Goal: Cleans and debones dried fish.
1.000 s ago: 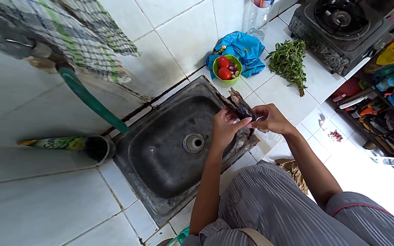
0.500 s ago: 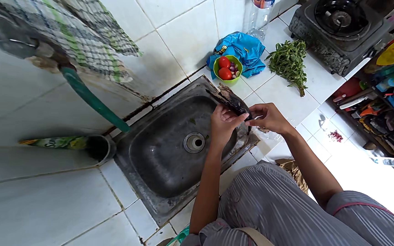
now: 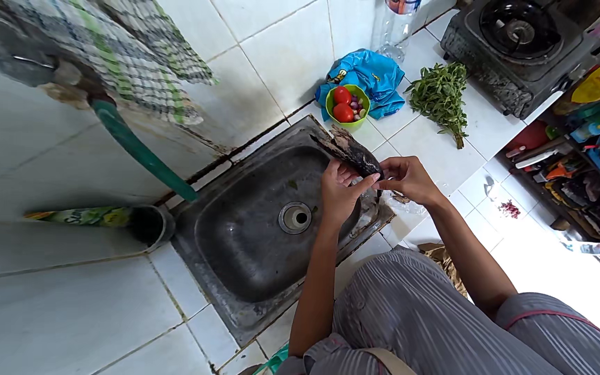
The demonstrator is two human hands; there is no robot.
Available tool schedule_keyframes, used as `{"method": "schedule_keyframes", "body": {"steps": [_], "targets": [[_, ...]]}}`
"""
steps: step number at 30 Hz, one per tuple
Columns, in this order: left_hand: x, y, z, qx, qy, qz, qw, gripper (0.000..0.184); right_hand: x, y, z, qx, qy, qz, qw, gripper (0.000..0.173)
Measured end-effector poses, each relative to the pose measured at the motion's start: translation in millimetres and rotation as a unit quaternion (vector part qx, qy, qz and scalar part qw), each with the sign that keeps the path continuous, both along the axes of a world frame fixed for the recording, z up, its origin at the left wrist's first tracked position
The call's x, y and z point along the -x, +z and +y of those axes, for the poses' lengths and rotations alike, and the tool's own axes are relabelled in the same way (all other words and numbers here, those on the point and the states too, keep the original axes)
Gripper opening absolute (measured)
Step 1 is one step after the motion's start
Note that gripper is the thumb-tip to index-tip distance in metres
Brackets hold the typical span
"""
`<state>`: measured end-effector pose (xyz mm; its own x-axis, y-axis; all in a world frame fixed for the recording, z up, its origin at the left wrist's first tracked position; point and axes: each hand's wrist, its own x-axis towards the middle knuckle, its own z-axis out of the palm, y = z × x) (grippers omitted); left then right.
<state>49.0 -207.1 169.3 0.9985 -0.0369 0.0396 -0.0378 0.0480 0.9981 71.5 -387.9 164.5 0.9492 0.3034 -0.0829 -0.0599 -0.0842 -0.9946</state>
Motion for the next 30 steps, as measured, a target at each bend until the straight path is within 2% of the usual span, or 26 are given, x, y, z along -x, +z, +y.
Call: {"method": "schedule_keyframes", "body": {"steps": [4,7,11,12,17,21,24,26,30], "targets": [[1,1,-2,-0.009,0.005,-0.010,1.000,0.057,2,1,-1,-0.003,-0.009,0.002,1.000,0.027],[2,0,-2,-0.023,-0.008,-0.012,1.000,0.058,1,10,-7,0.033,0.019,0.026,0.999,0.030],[4,-10,-2,-0.048,-0.033,-0.004,0.998,0.057,-5,21,-21,0.113,0.111,0.012,0.987,0.058],[3,-12,-2,-0.053,-0.040,0.002,0.998,0.058,-6,22,-20,0.113,0.108,-0.007,0.988,0.058],[0,-14,-1,-0.067,-0.083,0.025,0.994,0.060,-10,17,-11,0.094,0.057,-0.042,0.993,0.037],[0,-13,8,-0.034,-0.130,0.054,0.989,0.062,-13,12,-10,0.082,0.047,-0.023,0.995,0.035],[0,-10,14,-0.009,-0.150,0.085,0.985,0.042,-13,11,-10,0.091,0.056,-0.006,0.994,0.036],[0,-11,13,-0.020,-0.130,0.095,0.987,0.028,-13,10,-9,0.093,0.058,0.004,0.994,0.037],[2,-9,10,-0.084,-0.094,0.092,0.988,0.029,-11,6,-7,0.082,0.062,0.015,0.995,0.036]]}}
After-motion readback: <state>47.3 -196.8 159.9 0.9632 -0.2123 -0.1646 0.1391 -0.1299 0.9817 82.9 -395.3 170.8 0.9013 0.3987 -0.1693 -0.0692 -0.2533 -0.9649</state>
